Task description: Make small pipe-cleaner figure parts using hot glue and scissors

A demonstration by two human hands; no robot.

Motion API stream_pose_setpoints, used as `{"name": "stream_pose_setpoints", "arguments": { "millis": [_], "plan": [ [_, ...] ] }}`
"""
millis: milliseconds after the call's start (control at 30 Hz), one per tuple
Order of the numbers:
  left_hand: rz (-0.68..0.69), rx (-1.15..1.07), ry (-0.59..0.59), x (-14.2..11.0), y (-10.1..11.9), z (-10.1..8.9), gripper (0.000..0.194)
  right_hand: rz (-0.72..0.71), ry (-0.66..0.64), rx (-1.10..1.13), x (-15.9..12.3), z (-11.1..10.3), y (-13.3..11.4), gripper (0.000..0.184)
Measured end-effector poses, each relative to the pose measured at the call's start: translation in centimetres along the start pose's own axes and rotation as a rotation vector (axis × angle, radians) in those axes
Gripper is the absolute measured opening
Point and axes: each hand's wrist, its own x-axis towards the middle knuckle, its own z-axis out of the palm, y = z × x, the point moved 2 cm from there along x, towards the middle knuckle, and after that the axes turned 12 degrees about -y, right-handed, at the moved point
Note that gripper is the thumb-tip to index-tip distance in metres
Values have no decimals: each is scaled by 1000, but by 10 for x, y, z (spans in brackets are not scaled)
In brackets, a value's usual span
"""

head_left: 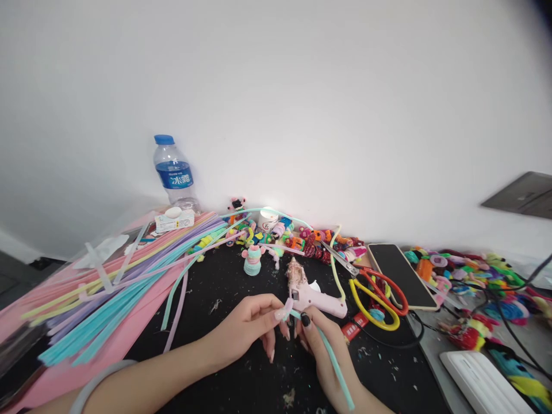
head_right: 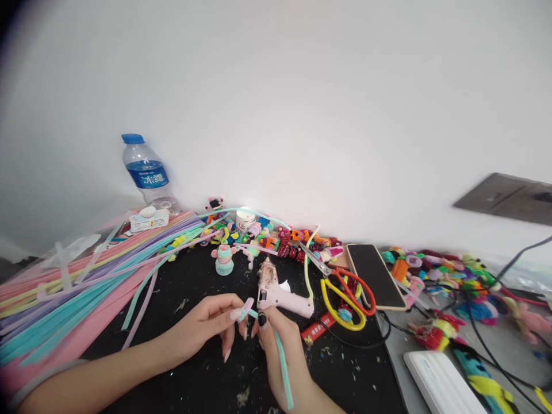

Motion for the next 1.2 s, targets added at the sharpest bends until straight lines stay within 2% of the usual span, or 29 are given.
{"name": "stream_pose_setpoints", "arguments": {
  "millis": [200,367,500,667,767,867,1067,1200],
  "plan": [
    [-18,-13,-20,0,2,0,29,20,-23,33,1,0,-1,36],
    [-25,77,26,-1,0,0,27,21,-47,18,0,1,1,33],
    [-37,316,81,-4,2,1,24,15,-90,-22,0,1,1,33],
    [22,836,115,-11,4,3,20,-77,-148,-89,0,5,-2,34],
    [47,940,112,-13,5,3,16,-67,-176,-82,0,5,1,33],
    [38,750,114,-10,6,0,17,-3,-122,-7,0,3,5,33],
    [-96,-62,-87,0,1,-6,34,11,-59,78,3,1,1,36],
    [-179,-320,-152,-1,-2,-4,34,-17,-98,43,3,2,-3,35]
  ]
}}
